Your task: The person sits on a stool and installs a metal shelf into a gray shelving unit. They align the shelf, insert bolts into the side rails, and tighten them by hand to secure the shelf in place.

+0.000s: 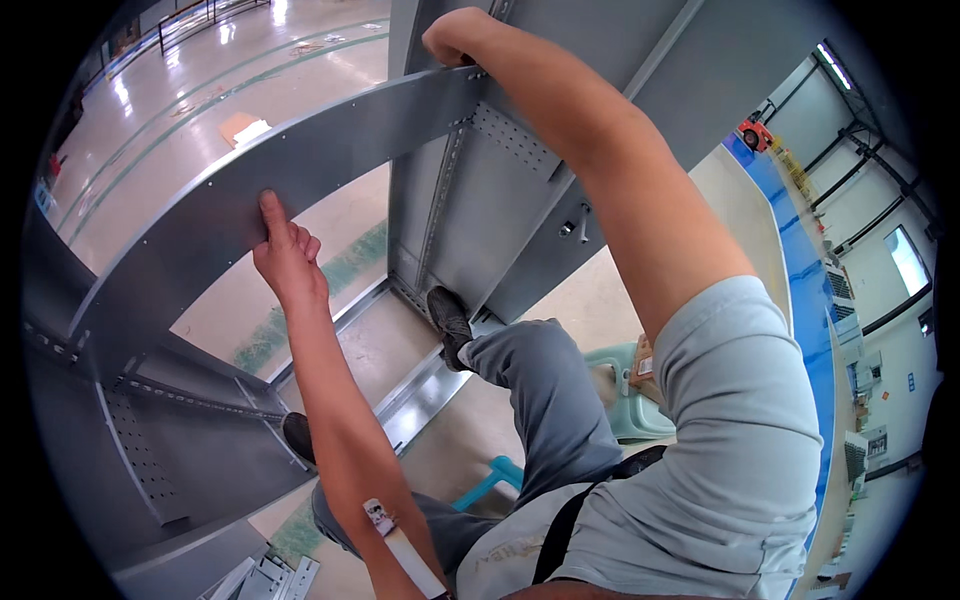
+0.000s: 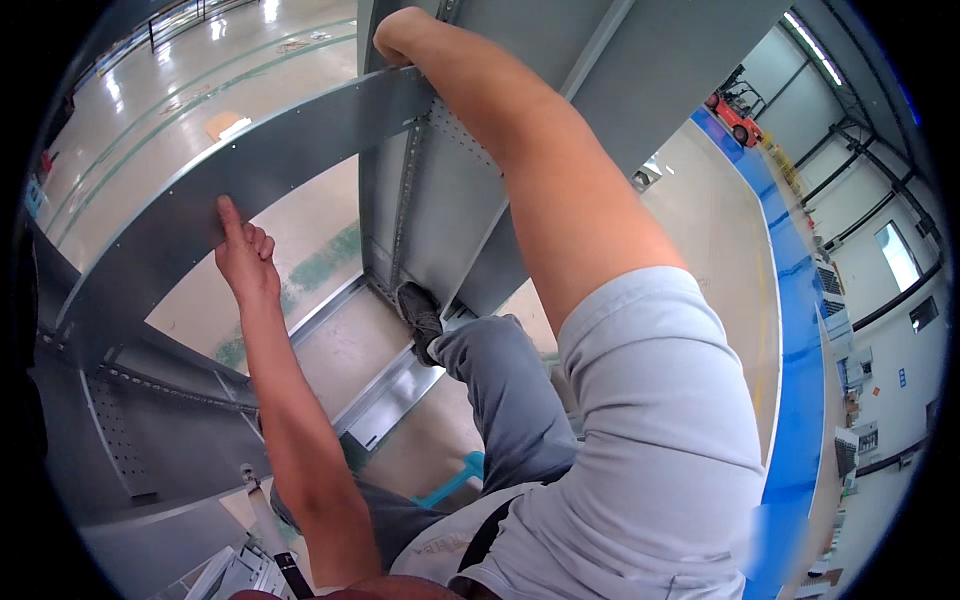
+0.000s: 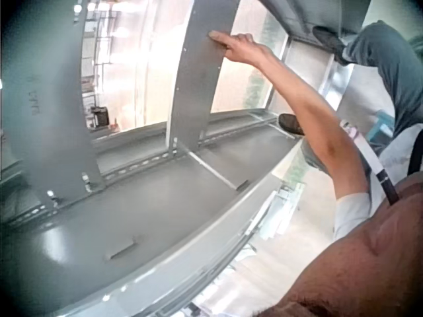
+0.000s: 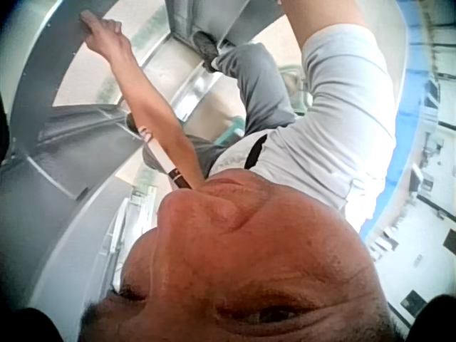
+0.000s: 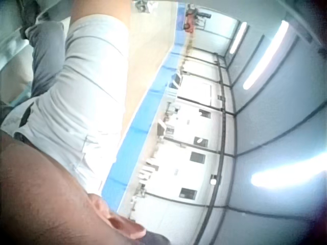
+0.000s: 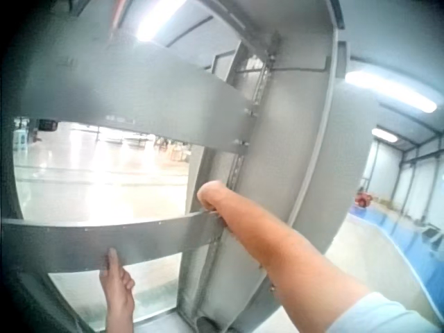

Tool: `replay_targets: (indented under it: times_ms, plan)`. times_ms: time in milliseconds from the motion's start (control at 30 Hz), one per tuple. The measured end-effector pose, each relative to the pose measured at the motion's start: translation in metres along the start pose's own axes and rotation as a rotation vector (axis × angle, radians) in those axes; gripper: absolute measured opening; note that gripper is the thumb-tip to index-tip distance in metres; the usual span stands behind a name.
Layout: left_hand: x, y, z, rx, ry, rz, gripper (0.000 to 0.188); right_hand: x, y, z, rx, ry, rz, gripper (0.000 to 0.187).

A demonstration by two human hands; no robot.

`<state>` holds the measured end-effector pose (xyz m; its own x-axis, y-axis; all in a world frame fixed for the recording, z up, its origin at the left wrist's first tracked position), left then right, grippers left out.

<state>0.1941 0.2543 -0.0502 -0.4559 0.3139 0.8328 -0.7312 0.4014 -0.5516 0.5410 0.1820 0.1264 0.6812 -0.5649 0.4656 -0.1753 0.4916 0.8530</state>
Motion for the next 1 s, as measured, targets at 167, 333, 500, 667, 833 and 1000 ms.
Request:
replay_targets:
  times_ms: [167,333,500,667,833,1000]
  plan:
    - [-0.006,0.001,-0.003,-0.047,0.002,-0.003,0.034,0.017,-0.024,-0.018,-0.260,-0.183,-0.370,0.014]
    - [-0.002,0.005,-0.004,-0.015,-0.006,-0.011,0.035,0.014,-0.016,-0.013,-0.158,-0.092,-0.370,0.013]
    - [-0.004,0.001,-0.004,-0.035,-0.009,-0.005,0.034,0.008,-0.015,-0.017,0.020,0.089,-0.139,0.016]
    - [-0.003,0.001,-0.003,-0.034,-0.015,-0.010,0.033,0.009,-0.015,-0.021,0.012,0.059,-0.119,0.018]
    - [-0.005,0.002,-0.004,-0.025,0.002,-0.015,0.032,0.003,-0.016,-0.019,0.020,0.087,-0.105,0.020]
    - [-0.002,0.001,-0.003,-0.022,-0.011,-0.018,0.033,0.001,-0.011,-0.021,0.059,0.108,-0.060,0.022]
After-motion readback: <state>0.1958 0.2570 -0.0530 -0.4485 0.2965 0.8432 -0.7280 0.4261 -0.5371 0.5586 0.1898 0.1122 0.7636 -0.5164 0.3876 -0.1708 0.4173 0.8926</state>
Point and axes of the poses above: each hand's wrist, its own z-axis away from the middle knuckle, its own y-axis out of the back of the hand, x = y × z, the point moved 9 cm from there along -z, towards the middle knuckle, and after that the axes turned 14 degrees about -z, right-handed, at the moved point
